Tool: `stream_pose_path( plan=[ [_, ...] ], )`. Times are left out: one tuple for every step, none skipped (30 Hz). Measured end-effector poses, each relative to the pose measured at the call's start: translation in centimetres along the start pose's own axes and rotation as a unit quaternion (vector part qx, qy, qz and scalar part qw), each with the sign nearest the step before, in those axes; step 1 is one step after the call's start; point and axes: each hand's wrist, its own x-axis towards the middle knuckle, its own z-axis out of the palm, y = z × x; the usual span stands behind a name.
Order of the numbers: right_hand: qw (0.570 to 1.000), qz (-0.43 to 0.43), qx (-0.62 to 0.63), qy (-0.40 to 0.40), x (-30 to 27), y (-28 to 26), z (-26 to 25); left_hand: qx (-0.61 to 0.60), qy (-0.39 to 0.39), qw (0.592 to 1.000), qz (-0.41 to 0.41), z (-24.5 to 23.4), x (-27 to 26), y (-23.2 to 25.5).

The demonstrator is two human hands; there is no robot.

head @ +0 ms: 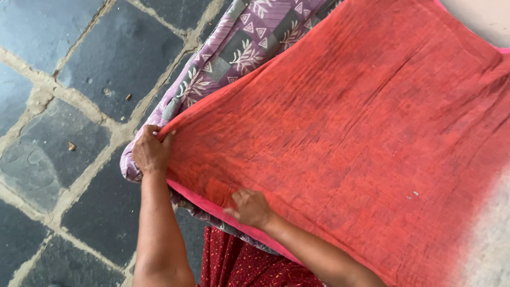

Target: The person folds a large red and pink cloth laid out on a tiled floor. They smooth the fabric with their hands, fold one side over, and then fold the cloth in half lengthwise.

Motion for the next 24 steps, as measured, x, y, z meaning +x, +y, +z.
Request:
stream_pose_path(
  plan=[
    [0.998,0.031,0.031,-0.049,0.1,-0.7,-0.2,-0.012,0.000,1.000,-0.006,0.0,0.0,-0.1],
    [0.991,0.062,0.062,-0.099,-0.1,-1.6,-0.6,-0.015,0.006,1.000,-0.001,0.0,-0.1,-0.2],
    [0.980,0.095,0.093,-0.148,-0.2,-2.4,-0.9,-0.018,0.010,1.000,0.003,0.2,-0.4,-0.2],
    [0.969,0.115,0.075,-0.207,0.2,-2.6,-1.2,-0.021,0.014,1.000,0.008,0.3,-0.6,-0.4],
    [0.953,0.136,0.056,-0.265,0.6,-2.8,-1.3,-0.022,0.011,1.000,0.010,0.3,-0.5,-0.6],
    [0.933,0.156,0.037,-0.322,0.9,-3.0,-1.3,-0.023,0.008,1.000,0.012,0.3,-0.3,-0.7],
    [0.929,0.160,0.031,-0.332,1.1,-3.1,-1.2,-0.024,0.004,1.000,0.016,0.4,-0.1,-0.9],
    [0.925,0.164,0.025,-0.343,0.9,-3.2,-0.9,-0.025,0.001,1.000,0.012,0.4,0.0,-1.0],
    [0.920,0.170,0.018,-0.352,0.7,-3.3,-0.4,-0.027,-0.003,1.000,0.010,0.5,0.1,-1.0],
    [0.925,0.168,0.006,-0.342,0.5,-3.6,0.5,-0.029,-0.007,1.000,0.008,0.5,0.3,-1.1],
    [0.928,0.166,-0.005,-0.333,0.1,-4.0,1.7,-0.026,-0.008,1.000,0.013,0.6,0.3,-1.2],
    [0.932,0.164,-0.017,-0.324,-0.3,-4.3,2.9,-0.022,-0.009,1.000,0.018,0.6,0.3,-1.3],
    [0.946,0.156,-0.050,-0.278,-0.6,-4.5,4.1,-0.019,-0.009,0.999,0.025,0.6,0.5,-1.5],
    [0.958,0.146,-0.084,-0.232,-0.9,-4.6,5.0,-0.021,-0.007,0.999,0.036,0.6,0.6,-1.6],
    [0.966,0.137,-0.118,-0.186,-1.4,-4.8,5.7,-0.023,-0.005,0.999,0.048,0.6,0.5,-1.7],
    [0.964,0.158,-0.061,-0.206,-1.7,-4.9,6.0,-0.026,-0.003,0.998,0.059,0.7,0.5,-1.9],
    [0.958,0.179,-0.003,-0.223,-1.6,-4.7,6.1,-0.023,-0.006,0.998,0.063,0.8,0.5,-1.9],
    [0.949,0.198,0.055,-0.238,-1.4,-4.7,6.0,-0.020,-0.009,0.998,0.066,0.9,0.5,-2.0],
    [0.943,0.213,0.089,-0.240,-1.3,-5.1,5.8,-0.017,-0.011,0.997,0.069,1.0,0.6,-2.2],
    [0.935,0.228,0.124,-0.241,-1.6,-5.7,5.7,-0.015,0.005,0.994,0.111,1.1,0.9,-2.3],
    [0.925,0.242,0.160,-0.245,-2.1,-6.6,5.7,-0.011,0.019,0.988,0.150,1.2,0.8,-2.6],
    [0.939,0.223,0.150,-0.212,-2.4,-7.2,6.0,-0.008,0.033,0.981,0.188,1.2,0.7,-3.1],
    [0.954,0.203,0.136,-0.176,-2.1,-7.3,6.3,0.012,0.028,0.980,0.198,1.2,1.1,-3.3],
    [0.966,0.182,0.122,-0.139,-1.8,-7.5,6.6,0.032,0.023,0.977,0.208,1.1,1.5,-3.6]
  ],
)
